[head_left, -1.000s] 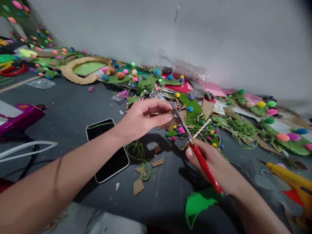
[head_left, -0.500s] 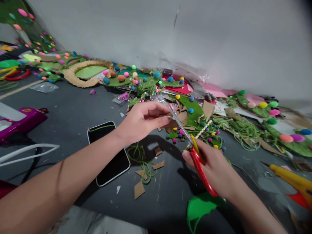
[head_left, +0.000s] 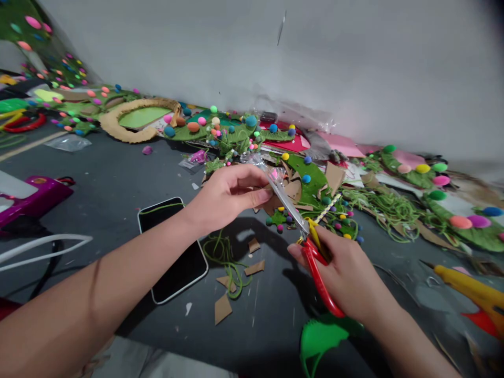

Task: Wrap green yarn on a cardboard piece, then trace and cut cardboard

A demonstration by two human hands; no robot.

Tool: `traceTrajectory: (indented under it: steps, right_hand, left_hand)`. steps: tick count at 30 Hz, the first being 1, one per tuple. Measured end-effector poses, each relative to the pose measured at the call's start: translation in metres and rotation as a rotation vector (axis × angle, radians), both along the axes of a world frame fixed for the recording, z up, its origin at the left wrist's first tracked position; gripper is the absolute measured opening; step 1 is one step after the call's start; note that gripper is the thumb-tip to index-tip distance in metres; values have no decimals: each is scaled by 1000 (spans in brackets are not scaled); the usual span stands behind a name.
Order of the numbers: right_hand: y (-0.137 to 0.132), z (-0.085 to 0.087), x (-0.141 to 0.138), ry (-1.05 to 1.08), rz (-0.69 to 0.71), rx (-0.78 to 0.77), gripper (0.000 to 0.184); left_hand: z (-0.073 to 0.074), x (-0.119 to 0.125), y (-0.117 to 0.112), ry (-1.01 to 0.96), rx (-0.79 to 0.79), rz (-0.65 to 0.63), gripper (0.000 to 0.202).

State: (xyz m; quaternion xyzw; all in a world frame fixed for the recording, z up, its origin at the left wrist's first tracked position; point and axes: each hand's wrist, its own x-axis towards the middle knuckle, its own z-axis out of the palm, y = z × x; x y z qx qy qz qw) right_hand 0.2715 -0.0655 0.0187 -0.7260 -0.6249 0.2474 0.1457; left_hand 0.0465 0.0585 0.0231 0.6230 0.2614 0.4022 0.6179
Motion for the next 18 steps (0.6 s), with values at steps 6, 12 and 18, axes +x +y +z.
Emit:
traceTrajectory:
  steps: [6, 12, 18]
  right_hand:
    - [-2, 1, -1, -6, 18, 34, 63]
    - [-2, 0, 4, -61, 23, 68, 66]
    - [-4, -6, 14, -214, 32, 154, 66]
  left_hand:
    - [0, -1, 1, 7, -11, -24, 17]
    - [2, 1, 1, 43, -2, -52, 14]
    - [1, 0, 1, 71, -16, -47, 17]
